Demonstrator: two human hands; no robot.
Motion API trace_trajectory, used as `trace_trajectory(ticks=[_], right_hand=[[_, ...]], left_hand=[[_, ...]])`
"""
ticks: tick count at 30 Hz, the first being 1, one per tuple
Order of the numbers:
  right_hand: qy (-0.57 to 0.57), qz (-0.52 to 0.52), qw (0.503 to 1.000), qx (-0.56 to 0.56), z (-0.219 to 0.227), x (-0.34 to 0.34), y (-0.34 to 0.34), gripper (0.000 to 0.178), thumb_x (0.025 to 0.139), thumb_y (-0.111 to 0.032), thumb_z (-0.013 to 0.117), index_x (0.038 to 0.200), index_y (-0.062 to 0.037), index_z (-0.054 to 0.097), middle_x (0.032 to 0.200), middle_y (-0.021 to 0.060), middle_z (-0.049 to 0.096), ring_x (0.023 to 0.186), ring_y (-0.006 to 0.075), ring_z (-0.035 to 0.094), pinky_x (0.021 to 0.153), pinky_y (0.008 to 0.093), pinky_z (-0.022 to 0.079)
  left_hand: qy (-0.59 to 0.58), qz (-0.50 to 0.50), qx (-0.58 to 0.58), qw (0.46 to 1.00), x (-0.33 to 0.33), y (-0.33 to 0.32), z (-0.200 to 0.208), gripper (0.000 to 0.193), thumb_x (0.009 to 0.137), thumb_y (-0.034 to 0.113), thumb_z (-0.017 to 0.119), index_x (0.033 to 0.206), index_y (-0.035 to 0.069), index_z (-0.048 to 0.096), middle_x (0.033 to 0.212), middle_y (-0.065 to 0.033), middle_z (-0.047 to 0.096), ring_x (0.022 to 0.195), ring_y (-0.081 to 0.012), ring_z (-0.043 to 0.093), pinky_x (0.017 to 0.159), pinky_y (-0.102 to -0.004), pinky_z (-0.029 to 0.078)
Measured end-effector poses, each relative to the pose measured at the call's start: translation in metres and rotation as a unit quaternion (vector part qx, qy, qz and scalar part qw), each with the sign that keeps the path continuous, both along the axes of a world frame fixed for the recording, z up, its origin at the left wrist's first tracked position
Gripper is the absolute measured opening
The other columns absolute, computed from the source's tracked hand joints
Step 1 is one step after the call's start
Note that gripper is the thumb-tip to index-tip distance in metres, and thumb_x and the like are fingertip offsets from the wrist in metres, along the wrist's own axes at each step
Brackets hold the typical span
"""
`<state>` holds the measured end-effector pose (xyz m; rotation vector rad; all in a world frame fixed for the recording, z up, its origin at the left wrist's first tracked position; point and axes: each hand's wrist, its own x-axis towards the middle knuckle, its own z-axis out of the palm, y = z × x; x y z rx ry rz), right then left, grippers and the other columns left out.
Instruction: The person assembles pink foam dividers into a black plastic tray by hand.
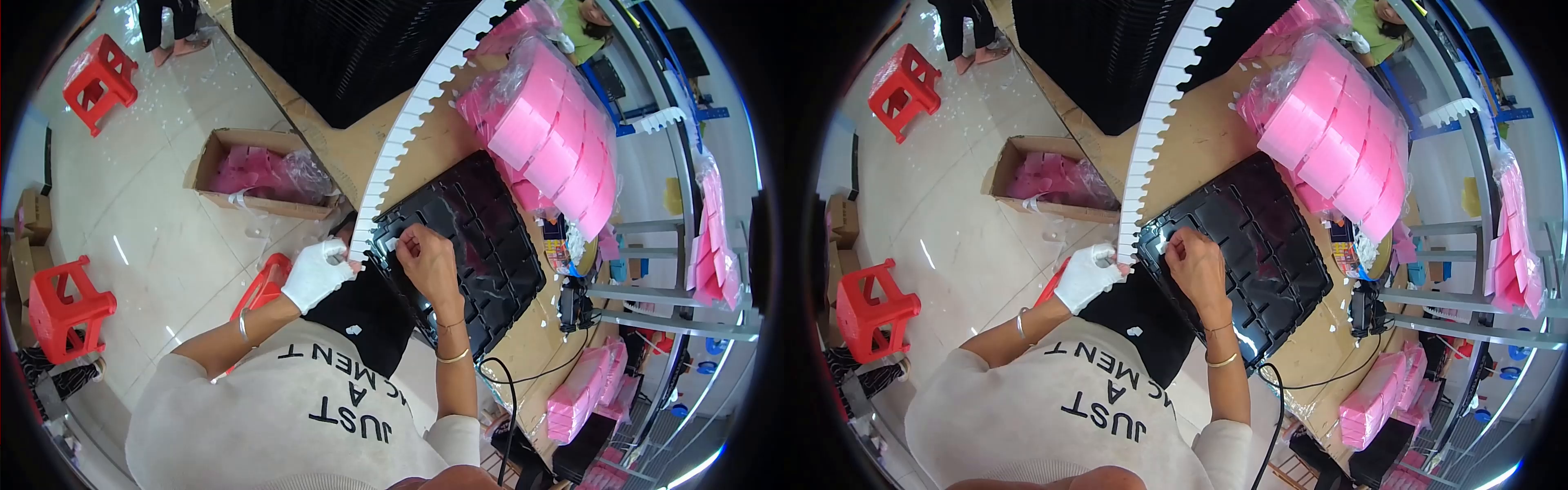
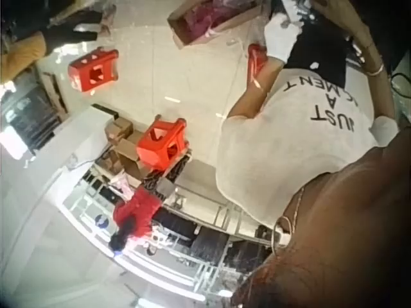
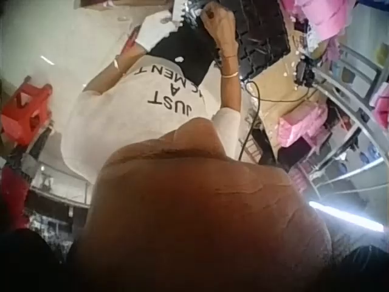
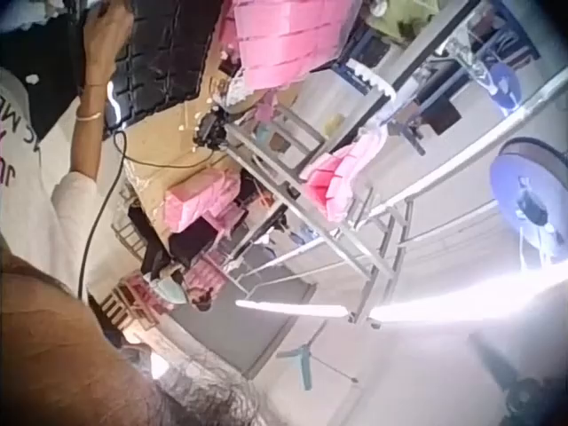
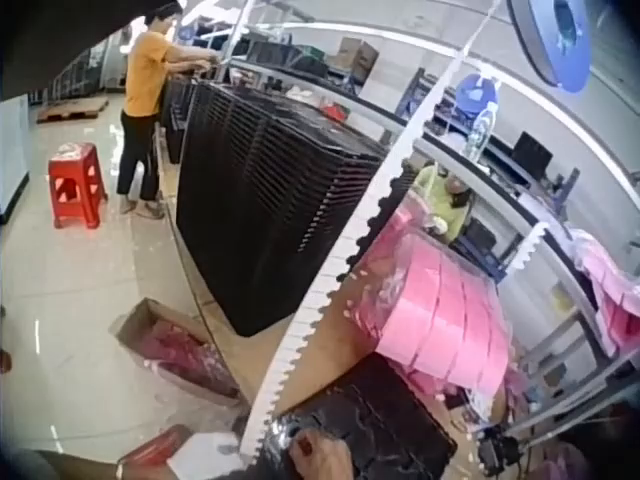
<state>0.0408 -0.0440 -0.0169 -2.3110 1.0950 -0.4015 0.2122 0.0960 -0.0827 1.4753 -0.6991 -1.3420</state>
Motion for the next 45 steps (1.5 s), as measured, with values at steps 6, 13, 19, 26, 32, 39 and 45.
trace_trajectory(ticks=[6, 13, 19, 26, 32, 39, 45], right_hand=[[0.025, -0.003, 1.0, -0.016, -0.002, 0.006, -0.001, 0.008, 0.08, -0.001, 0.071, 0.085, 0.0033, 0.067, 0.077, 0.0178, 0.068, 0.066, 0.0294, 0.069, 0.065, 0.0364, 0.056], [0.084, 0.033, 0.986, -0.138, -0.001, 0.012, 0.01, 0.007, 0.081, -0.006, 0.066, 0.085, 0.0003, 0.065, 0.082, 0.0187, 0.066, 0.073, 0.0412, 0.066, 0.068, 0.0496, 0.055], [0.032, 0.049, 0.987, -0.148, -0.003, 0.009, 0.03, 0.008, 0.085, -0.005, 0.064, 0.091, -0.0016, 0.063, 0.087, 0.0179, 0.063, 0.079, 0.0414, 0.065, 0.069, 0.0504, 0.054], [-0.166, -0.108, 0.98, 0.032, 0.013, -0.03, 0.102, 0.007, 0.089, -0.002, 0.072, 0.09, 0.0001, 0.065, 0.081, 0.0067, 0.067, 0.071, 0.0163, 0.067, 0.068, 0.028, 0.055], [-0.228, -0.163, 0.955, 0.097, 0.02, -0.052, 0.128, 0.014, 0.091, -0.005, 0.075, 0.098, 0.0032, 0.065, 0.083, 0.0059, 0.072, 0.074, 0.0083, 0.068, 0.071, 0.0241, 0.057], [-0.217, -0.16, 0.963, 0.005, 0.02, -0.083, 0.135, 0.013, 0.09, -0.005, 0.075, 0.101, 0.0025, 0.072, 0.084, 0.0068, 0.073, 0.07, 0.0118, 0.068, 0.067, 0.0238, 0.055], [-0.227, -0.174, 0.958, -0.011, 0.02, -0.098, 0.137, 0.008, 0.089, -0.004, 0.073, 0.094, 0.0018, 0.07, 0.084, 0.0077, 0.07, 0.066, 0.0129, 0.064, 0.062, 0.0256, 0.052]], left_hand=[[0.067, 0.017, -0.013, 0.997, -0.009, -0.02, 0.007, 0.015, 0.09, 0.014, 0.078, 0.098, 0.003, 0.072, 0.076, 0.0004, 0.067, 0.062, -0.0045, 0.056, 0.054, -0.0228, 0.044], [0.09, 0.053, -0.039, 0.994, -0.018, -0.027, -0.012, 0.012, 0.09, 0.008, 0.077, 0.099, 0.001, 0.073, 0.081, -0.002, 0.07, 0.061, -0.0057, 0.058, 0.05, -0.0221, 0.043], [0.1, 0.081, -0.049, 0.99, -0.023, -0.029, -0.01, 0.007, 0.089, 0.005, 0.077, 0.093, 0.001, 0.072, 0.079, -0.0022, 0.07, 0.059, -0.006, 0.057, 0.048, -0.023, 0.043], [0.136, 0.074, -0.043, 0.987, -0.034, -0.001, 0.018, 0.008, 0.091, 0.007, 0.076, 0.094, 0.004, 0.07, 0.08, -0.0001, 0.068, 0.061, -0.005, 0.056, 0.053, -0.0209, 0.042], [0.169, -0.028, -0.049, 0.984, -0.059, 0.014, 0.03, 0.01, 0.092, 0.008, 0.076, 0.095, 0.002, 0.068, 0.08, -0.0029, 0.07, 0.066, -0.0083, 0.064, 0.054, -0.0214, 0.046], [0.145, -0.094, -0.056, 0.983, -0.077, 0.019, 0.051, 0.016, 0.093, 0.011, 0.076, 0.103, 0.0, 0.071, 0.084, -0.0044, 0.071, 0.068, -0.0095, 0.066, 0.058, -0.0226, 0.051], [0.184, -0.148, -0.023, 0.971, -0.088, 0.014, 0.059, 0.026, 0.099, 0.017, 0.069, 0.116, -0.003, 0.065, 0.084, -0.0084, 0.071, 0.064, -0.0147, 0.069, 0.052, -0.0249, 0.054]])
